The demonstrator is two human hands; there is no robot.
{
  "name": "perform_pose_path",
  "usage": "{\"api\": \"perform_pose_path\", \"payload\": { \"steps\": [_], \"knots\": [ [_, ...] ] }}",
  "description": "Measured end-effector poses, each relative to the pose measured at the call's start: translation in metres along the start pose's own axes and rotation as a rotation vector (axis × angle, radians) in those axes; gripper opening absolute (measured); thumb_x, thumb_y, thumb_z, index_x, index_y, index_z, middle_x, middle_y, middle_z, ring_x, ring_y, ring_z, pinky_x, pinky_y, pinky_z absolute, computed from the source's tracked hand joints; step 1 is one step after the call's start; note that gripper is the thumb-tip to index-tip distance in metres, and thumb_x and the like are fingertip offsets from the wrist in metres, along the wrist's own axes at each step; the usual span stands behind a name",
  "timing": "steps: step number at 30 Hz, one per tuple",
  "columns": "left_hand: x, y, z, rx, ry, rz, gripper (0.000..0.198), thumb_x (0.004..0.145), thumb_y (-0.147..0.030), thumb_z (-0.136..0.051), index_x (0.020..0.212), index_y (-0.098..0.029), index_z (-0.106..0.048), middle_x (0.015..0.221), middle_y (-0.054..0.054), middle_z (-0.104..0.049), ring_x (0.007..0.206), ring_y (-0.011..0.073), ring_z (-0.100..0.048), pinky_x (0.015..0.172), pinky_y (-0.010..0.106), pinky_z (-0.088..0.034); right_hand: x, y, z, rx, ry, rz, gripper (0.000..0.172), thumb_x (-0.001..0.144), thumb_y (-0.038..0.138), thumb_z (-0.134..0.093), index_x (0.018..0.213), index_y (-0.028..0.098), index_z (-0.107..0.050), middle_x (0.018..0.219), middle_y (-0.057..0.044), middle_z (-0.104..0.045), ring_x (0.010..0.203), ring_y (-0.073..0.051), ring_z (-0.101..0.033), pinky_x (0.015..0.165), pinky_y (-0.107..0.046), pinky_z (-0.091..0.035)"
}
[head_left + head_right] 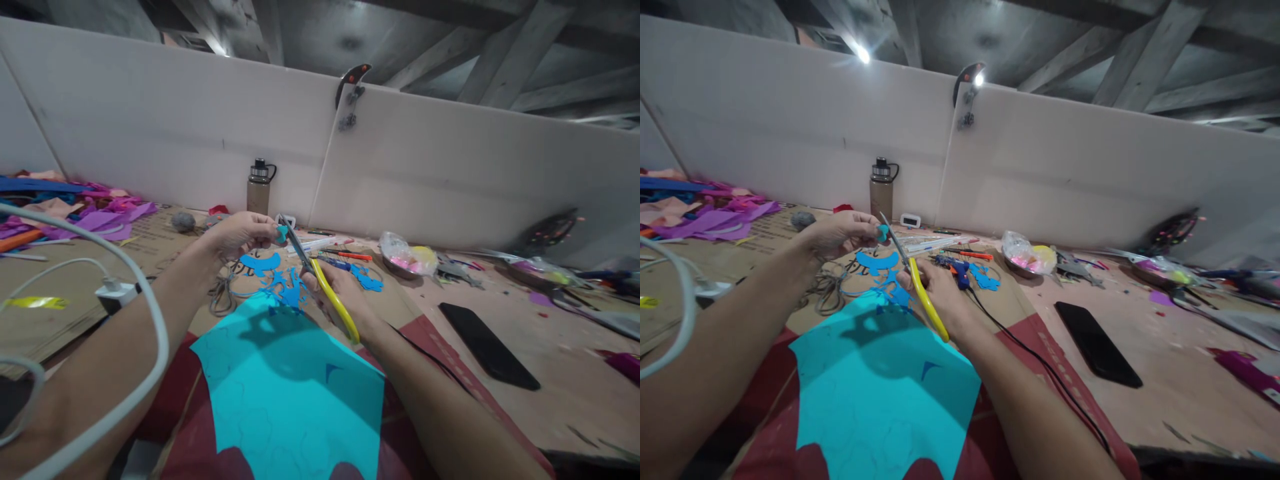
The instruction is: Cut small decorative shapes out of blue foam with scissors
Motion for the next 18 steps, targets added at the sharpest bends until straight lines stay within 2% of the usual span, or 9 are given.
{"api": "perform_pose_path", "payload": {
  "steps": [7, 18],
  "knots": [
    [0.0021, 0.0015, 0.0033, 0.012, -0.003, -0.024, 0.018, 0.053, -0.024, -0.084, 0.061, -0.014, -0.07, 0.067, 0.008, -0.07, 0.067, 0.0147, -0.062, 0.062, 0.026, -0.046, 0.0, 0.002, 0.0008, 0.044, -0.037, 0.055, 0.036, 0.089, 0.057, -0.058, 0.082, 0.021, -0.058, 0.055, 0.005, -0.044, 0.047, -0.009, -0.041, 0.042, -0.02, -0.032],
    [0.0014, 0.002, 0.0038, 0.01, 0.011, -0.005, 0.017, 0.054, -0.022, -0.082, 0.062, -0.014, -0.07, 0.067, 0.008, -0.07, 0.069, 0.0151, -0.062, 0.062, 0.026, -0.046, 0.0004, 0.0001, -0.0014, 0.079, -0.03, 0.042, 0.032, 0.086, 0.051, -0.064, 0.078, 0.021, -0.057, 0.055, 0.005, -0.045, 0.046, -0.009, -0.041, 0.042, -0.02, -0.032]
  ]
}}
Point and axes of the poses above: each hand's wrist, its own x-axis towards the middle knuckle, its own z-axis out of the back of the hand, y = z × x, the point moved 7 cm from there along x, towards the middle knuckle
